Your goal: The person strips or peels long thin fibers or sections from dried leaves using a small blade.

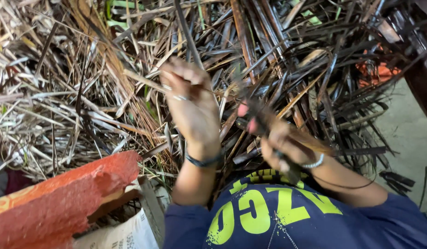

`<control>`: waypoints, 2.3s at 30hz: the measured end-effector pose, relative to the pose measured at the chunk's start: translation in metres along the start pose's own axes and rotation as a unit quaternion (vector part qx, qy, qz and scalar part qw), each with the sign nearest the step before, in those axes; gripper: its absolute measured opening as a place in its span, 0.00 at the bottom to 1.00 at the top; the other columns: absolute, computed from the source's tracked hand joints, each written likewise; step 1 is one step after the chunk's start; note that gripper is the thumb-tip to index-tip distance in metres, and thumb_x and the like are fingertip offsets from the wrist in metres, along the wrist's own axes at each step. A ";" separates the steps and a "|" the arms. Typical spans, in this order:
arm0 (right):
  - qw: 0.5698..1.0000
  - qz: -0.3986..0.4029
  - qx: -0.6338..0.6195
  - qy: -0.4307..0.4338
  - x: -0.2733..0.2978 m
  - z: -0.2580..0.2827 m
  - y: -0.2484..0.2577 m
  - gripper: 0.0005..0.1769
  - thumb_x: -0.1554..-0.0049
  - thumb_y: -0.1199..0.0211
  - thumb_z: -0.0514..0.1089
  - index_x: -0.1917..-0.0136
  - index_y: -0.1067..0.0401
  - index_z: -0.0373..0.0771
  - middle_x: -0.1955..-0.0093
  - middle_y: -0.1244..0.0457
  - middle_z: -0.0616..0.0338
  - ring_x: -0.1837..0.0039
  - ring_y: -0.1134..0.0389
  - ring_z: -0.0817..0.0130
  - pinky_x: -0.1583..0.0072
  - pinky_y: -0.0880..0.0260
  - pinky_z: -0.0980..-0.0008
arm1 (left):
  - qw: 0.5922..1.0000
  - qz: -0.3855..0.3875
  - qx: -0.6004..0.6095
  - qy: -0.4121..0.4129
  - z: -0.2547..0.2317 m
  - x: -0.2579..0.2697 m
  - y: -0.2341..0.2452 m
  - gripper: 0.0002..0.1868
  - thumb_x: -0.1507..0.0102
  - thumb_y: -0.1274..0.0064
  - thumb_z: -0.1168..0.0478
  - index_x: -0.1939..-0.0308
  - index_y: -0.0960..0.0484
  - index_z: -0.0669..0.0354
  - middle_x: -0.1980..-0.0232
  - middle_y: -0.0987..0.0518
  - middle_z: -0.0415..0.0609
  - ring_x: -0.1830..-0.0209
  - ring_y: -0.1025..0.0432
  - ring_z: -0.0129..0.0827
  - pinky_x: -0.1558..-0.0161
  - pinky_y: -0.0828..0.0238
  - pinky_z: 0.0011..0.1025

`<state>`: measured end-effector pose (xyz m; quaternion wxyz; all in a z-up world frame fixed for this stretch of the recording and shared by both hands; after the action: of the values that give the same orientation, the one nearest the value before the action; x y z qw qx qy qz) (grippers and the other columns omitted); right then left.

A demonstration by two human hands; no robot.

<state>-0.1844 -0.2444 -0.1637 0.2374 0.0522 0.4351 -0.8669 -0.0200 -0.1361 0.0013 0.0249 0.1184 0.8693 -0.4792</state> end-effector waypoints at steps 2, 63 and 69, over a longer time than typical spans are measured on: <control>0.999 -0.029 0.006 0.031 -0.008 0.020 0.000 0.26 0.30 0.55 0.48 0.51 0.29 0.19 0.76 0.39 0.51 0.80 0.38 0.73 0.81 0.39 0.78 | 0.998 -0.025 -0.020 0.056 0.017 0.022 0.012 0.12 0.23 0.76 0.60 0.56 0.35 0.51 0.59 0.31 0.41 0.61 0.32 0.23 0.54 0.29 0.18; 0.893 -0.395 0.202 -0.079 -0.024 0.130 0.003 0.15 0.39 0.55 0.37 0.39 0.40 0.45 0.54 0.42 0.61 0.76 0.49 0.77 0.77 0.51 0.79 | 0.801 0.043 -0.524 0.286 -0.029 0.188 0.181 0.13 0.30 0.49 0.59 0.46 0.16 0.58 0.60 0.12 0.44 0.72 0.33 0.24 0.65 0.38 0.24; 0.954 -0.141 0.239 -0.115 -0.022 0.073 -0.014 0.11 0.30 0.57 0.42 0.34 0.47 0.46 0.68 0.38 0.67 0.75 0.41 0.87 0.75 0.33 0.89 | 0.782 0.015 -0.565 0.261 -0.025 0.175 0.152 0.17 0.31 0.48 0.55 0.44 0.15 0.60 0.60 0.12 0.40 0.72 0.30 0.16 0.69 0.33 0.17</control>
<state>-0.1628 -0.2857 -0.1015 0.1418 -0.0547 0.1881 -0.9703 -0.1534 -0.0048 -0.1384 -0.1335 0.2163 0.9558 0.1477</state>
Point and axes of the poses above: each hand's wrist, its own x-axis away from the middle knuckle, its own y-axis out of the back of the hand, z = x × y, the point moved 1 cm from there along -x, towards the middle knuckle
